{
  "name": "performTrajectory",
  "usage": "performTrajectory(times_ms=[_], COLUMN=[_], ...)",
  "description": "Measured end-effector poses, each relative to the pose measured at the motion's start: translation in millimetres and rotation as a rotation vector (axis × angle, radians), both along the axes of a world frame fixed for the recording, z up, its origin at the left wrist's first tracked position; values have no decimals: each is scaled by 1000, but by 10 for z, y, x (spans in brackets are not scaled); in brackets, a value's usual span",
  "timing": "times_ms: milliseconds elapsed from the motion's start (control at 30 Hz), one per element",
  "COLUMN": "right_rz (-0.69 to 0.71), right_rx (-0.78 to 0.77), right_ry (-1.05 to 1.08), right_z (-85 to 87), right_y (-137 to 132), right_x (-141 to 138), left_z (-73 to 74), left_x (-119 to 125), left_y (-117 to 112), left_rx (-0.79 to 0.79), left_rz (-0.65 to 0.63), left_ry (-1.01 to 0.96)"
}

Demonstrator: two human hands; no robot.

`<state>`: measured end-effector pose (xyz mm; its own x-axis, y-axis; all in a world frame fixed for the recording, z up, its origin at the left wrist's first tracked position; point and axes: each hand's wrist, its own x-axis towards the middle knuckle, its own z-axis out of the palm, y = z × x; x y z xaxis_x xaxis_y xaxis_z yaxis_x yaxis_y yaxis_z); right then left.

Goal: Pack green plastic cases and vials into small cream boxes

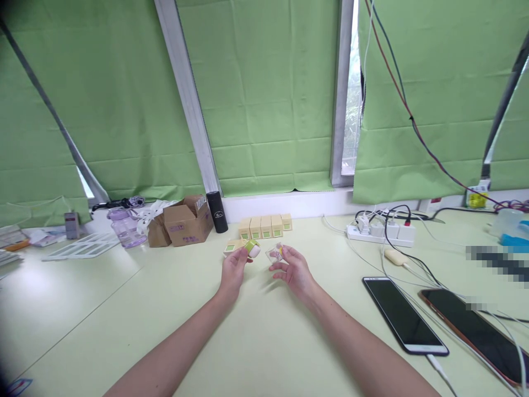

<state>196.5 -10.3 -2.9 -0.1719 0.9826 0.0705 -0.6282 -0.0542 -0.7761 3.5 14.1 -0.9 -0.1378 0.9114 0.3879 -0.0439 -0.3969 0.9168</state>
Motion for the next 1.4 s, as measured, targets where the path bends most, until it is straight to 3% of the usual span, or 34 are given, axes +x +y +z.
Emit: performTrajectory(times_ms=[500,700,1400], right_rz=[71,31,24], right_rx=[125,140,165], right_ry=[-169,-217,-155], right_z=[60,17,50], right_y=[-172,-168,-215], right_x=[-123,-174,-193], left_z=[17,32,77], left_x=[25,36,68], left_y=[-44,-80,-176], left_rx=[1,5,65], left_rz=[-38,-61,-155], left_ry=[24,13,38])
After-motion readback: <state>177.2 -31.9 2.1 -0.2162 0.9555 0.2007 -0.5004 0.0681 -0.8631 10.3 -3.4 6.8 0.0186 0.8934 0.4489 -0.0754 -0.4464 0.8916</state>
